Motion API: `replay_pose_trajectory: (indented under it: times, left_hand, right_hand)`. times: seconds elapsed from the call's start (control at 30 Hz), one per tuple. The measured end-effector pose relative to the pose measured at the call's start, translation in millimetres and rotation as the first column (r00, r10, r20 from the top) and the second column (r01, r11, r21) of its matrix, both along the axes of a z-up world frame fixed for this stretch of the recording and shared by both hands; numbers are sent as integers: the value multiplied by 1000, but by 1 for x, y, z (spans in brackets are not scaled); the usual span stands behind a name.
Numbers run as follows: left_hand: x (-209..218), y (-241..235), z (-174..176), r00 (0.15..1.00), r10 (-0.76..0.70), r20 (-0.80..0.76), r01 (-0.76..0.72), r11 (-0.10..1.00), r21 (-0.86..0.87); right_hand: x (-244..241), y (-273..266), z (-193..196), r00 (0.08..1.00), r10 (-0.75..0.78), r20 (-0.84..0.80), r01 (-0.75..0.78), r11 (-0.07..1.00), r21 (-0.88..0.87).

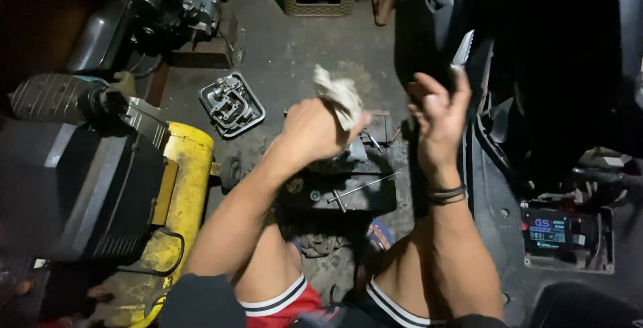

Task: The person cleans a metallic engine cylinder head using a small cloth. They wipe the surface and crevices, rotate the part to access different sides, and continue wiping throughout the clip.

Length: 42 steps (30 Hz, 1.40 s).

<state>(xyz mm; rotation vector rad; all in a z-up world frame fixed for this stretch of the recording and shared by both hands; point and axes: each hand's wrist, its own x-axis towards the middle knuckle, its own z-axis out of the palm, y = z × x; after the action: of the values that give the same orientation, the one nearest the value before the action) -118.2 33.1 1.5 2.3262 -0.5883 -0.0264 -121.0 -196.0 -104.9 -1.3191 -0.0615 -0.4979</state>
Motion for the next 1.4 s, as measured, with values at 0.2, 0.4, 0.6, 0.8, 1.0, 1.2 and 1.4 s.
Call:
replay_pose_trajectory:
  times: [0.2, 0.4, 0.6, 0.8, 1.0, 1.2, 1.4]
  left_hand:
    - [6, 0, -44, 995, -76, -57, 95, 840, 535]
    - [-4, 18, -30, 999, 22, 36, -34, 925, 380]
    - [-15, 28, -34, 999, 29, 22, -36, 928, 370]
    - [-16, 57, -75, 958, 138, 251, -136, 990, -27]
    - [-6, 44, -83, 904, 41, 426, 161, 890, -426]
    - [2, 63, -108, 859, 326, 394, -165, 906, -391]
    - [17, 93, -125, 755, 549, 359, -328, 790, -517]
  right_hand:
    - [-9, 38, 11, 907, 413, -81, -419, 904, -87]
    - [-9, 48, 10, 947, 320, -13, -320, 947, -22]
    - [-14, 61, 17, 953, 300, -41, -302, 942, -147]
    - [-10, 64, 26, 980, 198, -8, -195, 955, -225]
    - [-13, 91, 47, 946, 324, 0, -311, 909, -278]
    - [-7, 76, 34, 984, 179, -13, -169, 903, -394]
    - [4, 43, 7, 987, 125, -106, -146, 964, -221]
